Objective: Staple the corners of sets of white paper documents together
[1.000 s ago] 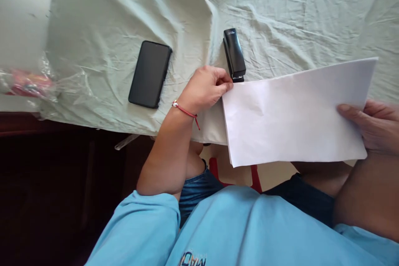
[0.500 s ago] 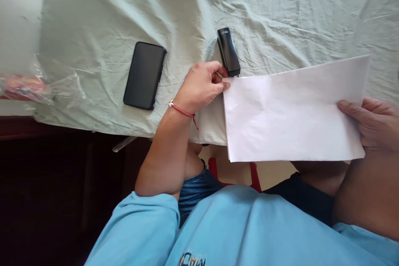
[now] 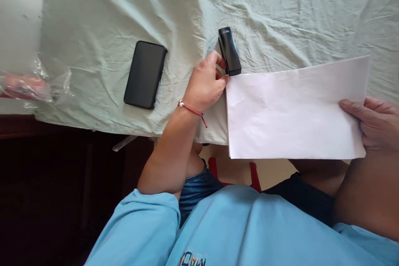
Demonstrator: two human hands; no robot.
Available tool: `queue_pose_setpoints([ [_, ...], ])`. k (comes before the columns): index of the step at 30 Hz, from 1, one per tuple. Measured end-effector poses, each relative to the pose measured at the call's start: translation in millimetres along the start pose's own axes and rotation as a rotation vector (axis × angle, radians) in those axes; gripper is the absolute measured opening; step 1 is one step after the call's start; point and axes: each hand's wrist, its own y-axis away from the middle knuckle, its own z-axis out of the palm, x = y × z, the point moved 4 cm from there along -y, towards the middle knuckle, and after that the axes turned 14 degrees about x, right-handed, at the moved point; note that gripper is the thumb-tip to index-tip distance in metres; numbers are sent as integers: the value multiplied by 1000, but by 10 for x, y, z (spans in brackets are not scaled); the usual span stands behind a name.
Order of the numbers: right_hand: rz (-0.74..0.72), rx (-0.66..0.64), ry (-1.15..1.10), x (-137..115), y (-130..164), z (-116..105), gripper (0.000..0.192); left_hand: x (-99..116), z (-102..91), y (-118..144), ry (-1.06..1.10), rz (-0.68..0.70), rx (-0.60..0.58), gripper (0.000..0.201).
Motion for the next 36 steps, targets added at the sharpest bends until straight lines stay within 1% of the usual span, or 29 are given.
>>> queue_pose_setpoints([
  [4, 0, 16, -26, -11, 5, 3, 56, -63, 38, -28, 67, 68, 39, 24],
  [7, -3, 8, -19, -19, 11, 2, 52, -59, -22, -28, 104, 148, 75, 27],
  [9, -12, 5, -7, -32, 24, 4, 53, -25, -89, -23, 111, 243, 109, 36],
  [11, -13, 9, 2, -45, 42, 8, 53, 31, -149, -8, 128, 381, 142, 41],
  [14, 4, 5, 4, -52, 61, 21, 50, 121, -179, 39, 156, 622, 165, 34],
  [15, 8, 0, 4, -50, 61, 23, 50, 135, -167, 53, 151, 679, 161, 33],
  [17, 5, -8, 1, -43, 50, 19, 50, 129, -133, 63, 139, 742, 157, 33],
  [19, 0, -5, -2, -32, 31, 7, 49, 95, -109, 55, 156, 771, 159, 35],
  [22, -8, -14, -2, -22, 13, -3, 49, 32, -114, 26, 208, 754, 141, 39],
  [25, -14, -27, 2, -32, 20, -2, 48, 27, -156, 19, 238, 685, 86, 41],
  [27, -10, -26, 1, -40, 25, -4, 50, 64, -188, 34, 227, 603, 44, 41],
  [29, -8, -23, -2, -41, 22, -5, 53, 113, -214, 54, 184, 487, 10, 41],
  [32, -19, -30, 4, -27, 1, 1, 54, 179, -236, 81, 142, 335, -7, 41],
  [34, -27, -33, 6, -12, -14, 8, 54, 210, -229, 92, 137, 280, -10, 41],
  [36, -24, -29, 3, 0, -24, 11, 54, 232, -205, 100, 133, 269, -5, 41],
])
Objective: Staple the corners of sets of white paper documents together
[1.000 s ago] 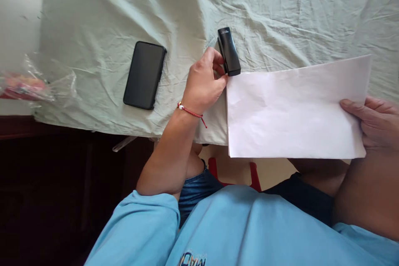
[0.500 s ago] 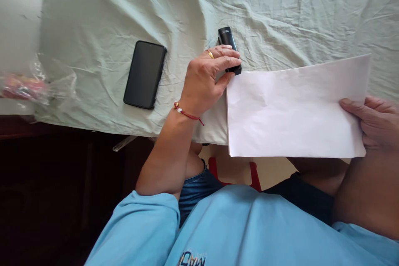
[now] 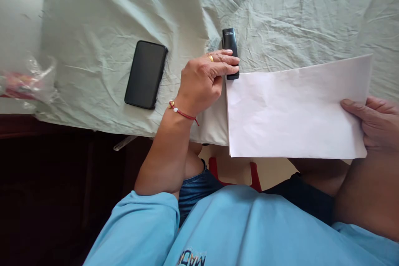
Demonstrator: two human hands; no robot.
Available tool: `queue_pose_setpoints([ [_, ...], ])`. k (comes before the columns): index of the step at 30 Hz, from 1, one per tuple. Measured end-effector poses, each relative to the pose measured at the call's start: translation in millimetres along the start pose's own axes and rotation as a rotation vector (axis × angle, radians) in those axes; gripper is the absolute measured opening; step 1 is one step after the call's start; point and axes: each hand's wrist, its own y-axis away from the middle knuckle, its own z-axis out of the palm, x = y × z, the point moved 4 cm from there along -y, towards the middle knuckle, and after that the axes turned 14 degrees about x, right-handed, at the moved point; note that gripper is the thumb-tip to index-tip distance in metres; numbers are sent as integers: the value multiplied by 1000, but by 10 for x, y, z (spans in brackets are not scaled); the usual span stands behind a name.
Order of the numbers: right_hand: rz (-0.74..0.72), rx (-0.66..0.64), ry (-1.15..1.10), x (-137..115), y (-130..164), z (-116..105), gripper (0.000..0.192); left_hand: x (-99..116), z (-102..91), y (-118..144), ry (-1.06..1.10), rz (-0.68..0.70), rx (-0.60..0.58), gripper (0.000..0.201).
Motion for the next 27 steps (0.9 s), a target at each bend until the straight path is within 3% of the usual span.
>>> queue_pose_setpoints([
  [10, 2, 3, -26, -64, 63, 13, 63, -101, 100, -32, 73, 17, 82, 40],
  [17, -9, -119, 81, -7, 85, -45, 70, -20, -22, 23, 188, -96, -2, 23],
  [21, -128, -76, -4, 4, 108, -35, 58, -33, -85, 37, 244, -96, 119, 11],
  [22, -176, -43, -37, -6, 118, -26, 54, -66, -99, 32, 253, -108, 156, 14],
  [24, -269, 19, -110, -35, 141, 1, 50, -145, -125, 18, 279, -166, 206, 40],
  [27, -363, 83, -214, -78, 148, 44, 50, -221, -156, 14, 295, -303, 216, 63],
])
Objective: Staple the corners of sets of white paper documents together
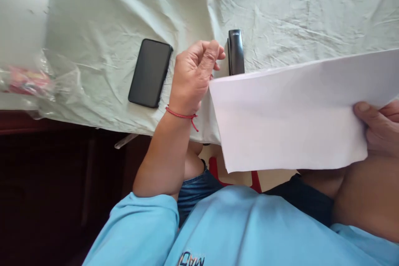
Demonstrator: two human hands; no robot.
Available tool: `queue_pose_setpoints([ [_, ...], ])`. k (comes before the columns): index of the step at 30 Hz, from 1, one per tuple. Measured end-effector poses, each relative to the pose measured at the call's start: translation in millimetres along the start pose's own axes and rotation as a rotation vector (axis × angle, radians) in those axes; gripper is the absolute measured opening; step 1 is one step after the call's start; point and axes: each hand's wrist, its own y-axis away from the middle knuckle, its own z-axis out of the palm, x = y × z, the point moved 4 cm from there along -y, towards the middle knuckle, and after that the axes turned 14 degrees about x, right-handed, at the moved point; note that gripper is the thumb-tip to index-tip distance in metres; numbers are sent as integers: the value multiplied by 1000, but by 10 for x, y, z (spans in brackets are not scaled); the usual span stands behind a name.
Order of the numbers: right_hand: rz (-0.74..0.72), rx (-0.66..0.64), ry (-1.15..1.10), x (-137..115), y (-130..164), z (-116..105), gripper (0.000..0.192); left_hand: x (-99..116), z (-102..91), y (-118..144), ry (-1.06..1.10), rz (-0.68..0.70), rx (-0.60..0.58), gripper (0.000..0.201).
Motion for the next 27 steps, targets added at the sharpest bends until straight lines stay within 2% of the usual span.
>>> queue_pose_setpoints([
  [3, -46, 65, -61, 10, -58, 27, 50, 33, -6, 27, -52, -87, -56, 68],
  [7, -104, 173, -104, 52, -177, 16, 46, 123, 10, 87, -94, -104, -144, 79],
  [9, -131, 187, -86, 63, -229, 15, 44, 138, 13, 110, -72, -125, -198, 73],
  [12, -156, 179, -72, 60, -282, 16, 51, 129, 11, 146, -72, -159, -345, 60],
  [16, -137, 183, -75, 46, -287, 37, 56, 130, -20, 181, -60, -194, -495, 54],
  [20, -86, 138, -134, 21, -214, 122, 37, 160, -57, 190, -53, -201, -514, 52],
  [27, -65, 106, -146, 20, -162, 217, 37, 161, -93, 163, -154, -144, -443, 62],
])
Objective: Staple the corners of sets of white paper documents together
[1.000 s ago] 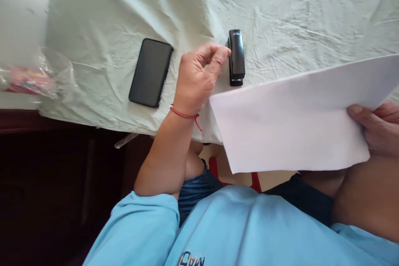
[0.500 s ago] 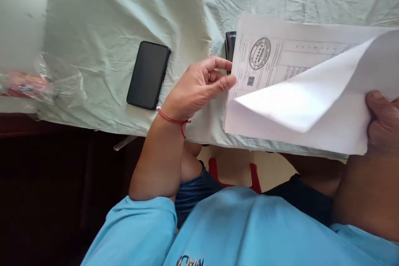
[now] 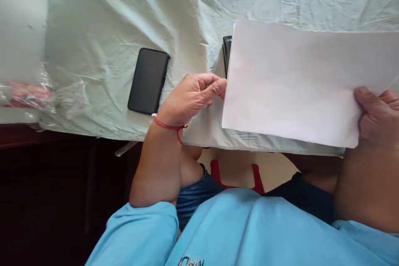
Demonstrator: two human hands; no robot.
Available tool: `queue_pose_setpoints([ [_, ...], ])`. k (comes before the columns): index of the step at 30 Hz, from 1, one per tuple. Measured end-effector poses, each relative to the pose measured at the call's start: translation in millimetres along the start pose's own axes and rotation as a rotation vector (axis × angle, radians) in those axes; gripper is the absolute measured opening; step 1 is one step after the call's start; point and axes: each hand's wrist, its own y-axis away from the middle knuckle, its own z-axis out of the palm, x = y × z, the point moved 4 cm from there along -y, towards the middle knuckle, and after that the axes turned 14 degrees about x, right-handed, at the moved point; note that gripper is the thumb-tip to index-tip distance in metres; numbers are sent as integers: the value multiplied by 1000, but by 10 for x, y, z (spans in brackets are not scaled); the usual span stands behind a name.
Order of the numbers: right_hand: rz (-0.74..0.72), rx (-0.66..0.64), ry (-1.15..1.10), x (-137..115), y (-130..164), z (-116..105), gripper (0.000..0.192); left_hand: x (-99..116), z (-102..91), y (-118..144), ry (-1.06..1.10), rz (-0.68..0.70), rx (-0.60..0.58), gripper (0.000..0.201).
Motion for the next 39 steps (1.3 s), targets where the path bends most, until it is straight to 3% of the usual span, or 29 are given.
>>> queue_pose_setpoints([
  [9, -39, -23, -72, 45, -8, 90, 46, -39, -22, 60, -31, -51, -26, 28],
  [14, -68, -21, -90, 95, -38, 107, 61, -18, -19, 73, -21, -83, -11, 24],
  [20, -116, -70, -92, 93, -31, 94, 64, -82, -7, -4, 37, -76, 93, 13],
  [23, -112, -83, -84, 101, -25, 73, 64, -101, 6, -37, 7, -69, 109, 17],
  [28, -73, -82, -34, 145, -26, 0, 65, -74, 80, -63, -27, -5, 110, 45],
  [30, -87, -87, -17, 157, -40, -39, 64, -70, 111, -79, -29, 7, 127, 46],
  [35, -125, -59, 32, 185, -119, -147, 63, -92, 208, -114, 29, -81, 26, 18],
  [39, -126, -15, 9, 208, -183, -229, 65, -76, 252, -116, -16, -96, -31, 13],
])
